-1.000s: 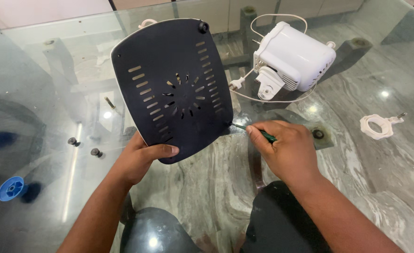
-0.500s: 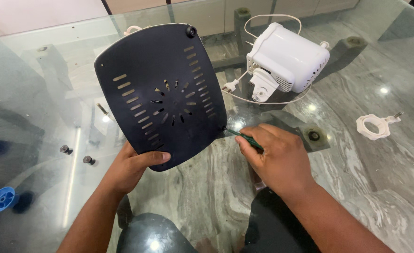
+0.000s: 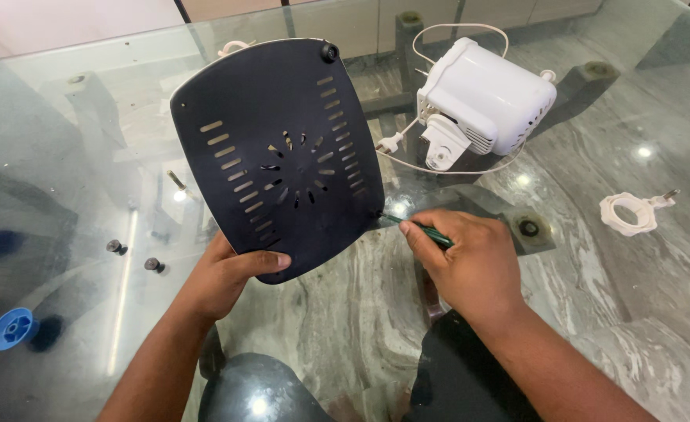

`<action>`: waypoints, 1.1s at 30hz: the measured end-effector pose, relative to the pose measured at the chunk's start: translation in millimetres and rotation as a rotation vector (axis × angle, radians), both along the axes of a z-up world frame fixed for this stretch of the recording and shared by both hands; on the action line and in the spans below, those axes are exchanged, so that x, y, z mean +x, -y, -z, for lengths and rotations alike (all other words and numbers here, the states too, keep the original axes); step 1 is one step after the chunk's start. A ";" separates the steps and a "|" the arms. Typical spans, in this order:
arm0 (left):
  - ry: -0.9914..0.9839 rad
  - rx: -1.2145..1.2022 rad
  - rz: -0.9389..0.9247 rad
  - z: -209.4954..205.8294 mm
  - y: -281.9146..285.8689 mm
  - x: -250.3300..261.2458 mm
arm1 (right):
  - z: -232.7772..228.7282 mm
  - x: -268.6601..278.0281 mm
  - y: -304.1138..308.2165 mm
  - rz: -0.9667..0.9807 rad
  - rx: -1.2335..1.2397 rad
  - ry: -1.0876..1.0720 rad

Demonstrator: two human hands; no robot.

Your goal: The person assembles a small electric fan by attaching a black plastic back cover to the white motor housing. They use a green screwdriver to tighten multiple screws into the back cover, securing it to the motor unit.

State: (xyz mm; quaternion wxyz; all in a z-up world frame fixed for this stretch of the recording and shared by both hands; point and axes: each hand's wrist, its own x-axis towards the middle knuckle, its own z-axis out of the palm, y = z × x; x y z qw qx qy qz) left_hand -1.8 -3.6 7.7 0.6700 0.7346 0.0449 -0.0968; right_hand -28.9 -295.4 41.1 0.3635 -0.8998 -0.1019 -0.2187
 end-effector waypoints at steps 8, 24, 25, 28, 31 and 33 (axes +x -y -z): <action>0.040 -0.053 0.001 6.0 0.8 -1.4 | -0.8 4.9 -3.4 0.128 0.337 -0.369; 0.268 -0.153 0.104 13.6 1.6 -1.4 | 12.5 -5.4 -11.8 0.050 0.402 -0.076; 0.277 -0.186 0.116 11.8 3.2 -1.1 | 13.4 -4.5 -11.7 0.033 0.423 -0.062; 0.271 -0.101 0.063 7.0 7.2 -3.4 | 16.8 -4.9 -13.6 0.023 0.394 -0.047; 0.303 -0.039 0.048 6.5 6.5 -2.4 | 20.2 -3.7 -13.6 0.022 0.334 -0.050; 0.288 -0.022 0.035 8.6 5.0 -1.3 | 21.8 -4.2 -14.3 -0.010 0.337 -0.054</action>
